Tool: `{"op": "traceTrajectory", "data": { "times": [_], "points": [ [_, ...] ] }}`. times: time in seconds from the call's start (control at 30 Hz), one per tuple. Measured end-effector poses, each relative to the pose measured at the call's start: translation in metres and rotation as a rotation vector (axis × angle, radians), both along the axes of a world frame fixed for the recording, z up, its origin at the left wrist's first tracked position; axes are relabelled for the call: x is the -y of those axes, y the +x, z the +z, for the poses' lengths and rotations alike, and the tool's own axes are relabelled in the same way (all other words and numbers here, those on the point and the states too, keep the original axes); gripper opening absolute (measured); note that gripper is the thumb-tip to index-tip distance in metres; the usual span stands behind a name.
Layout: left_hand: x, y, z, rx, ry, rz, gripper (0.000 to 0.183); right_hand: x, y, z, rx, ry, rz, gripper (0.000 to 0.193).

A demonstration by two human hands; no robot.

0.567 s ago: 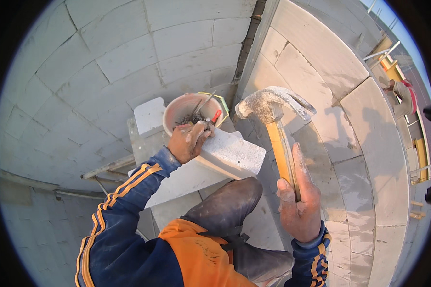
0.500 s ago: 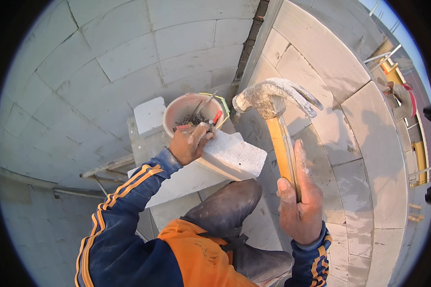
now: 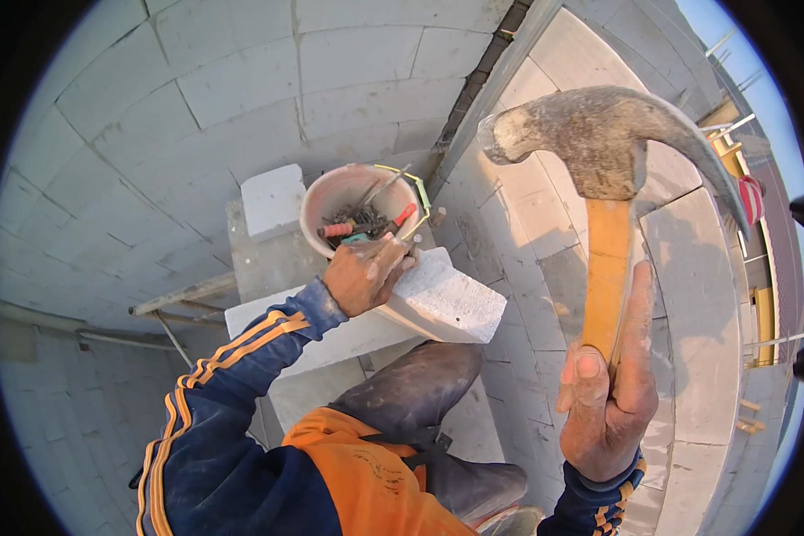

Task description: The person places white blocks onto a wall, using a hammer to tap them into position. He repeatedly picks up blocks, aligns them, and taps them to secure them in place.

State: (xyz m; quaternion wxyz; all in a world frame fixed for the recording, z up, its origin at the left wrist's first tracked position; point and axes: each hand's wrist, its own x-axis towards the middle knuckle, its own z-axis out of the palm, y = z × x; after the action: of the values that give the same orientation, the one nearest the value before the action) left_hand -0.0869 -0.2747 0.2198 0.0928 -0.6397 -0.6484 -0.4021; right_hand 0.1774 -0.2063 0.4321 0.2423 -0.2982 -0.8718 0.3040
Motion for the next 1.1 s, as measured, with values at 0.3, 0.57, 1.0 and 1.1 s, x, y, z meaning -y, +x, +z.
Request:
{"op": "traceTrajectory", "data": {
  "times": [0.3, 0.57, 1.0, 1.1],
  "points": [
    [0.004, -0.006, -0.004, 0.03, -0.167, -0.046, 0.04, -0.005, -0.01, -0.047, 0.104, 0.139, 0.267, 0.069],
    [0.014, -0.025, -0.054, 0.538, -0.355, -0.25, 0.128, 0.007, -0.01, 0.006, -0.316, 0.128, -0.189, 0.068],
    [0.01, -0.026, -0.074, 0.505, -0.323, -0.202, 0.126, 0.006, -0.011, 0.002, -0.296, -0.007, -0.219, 0.031],
    [0.009, -0.026, -0.073, 0.501, -0.332, -0.19, 0.127, 0.004, -0.022, -0.029, -0.143, 0.233, -0.055, 0.031]
  ]
}}
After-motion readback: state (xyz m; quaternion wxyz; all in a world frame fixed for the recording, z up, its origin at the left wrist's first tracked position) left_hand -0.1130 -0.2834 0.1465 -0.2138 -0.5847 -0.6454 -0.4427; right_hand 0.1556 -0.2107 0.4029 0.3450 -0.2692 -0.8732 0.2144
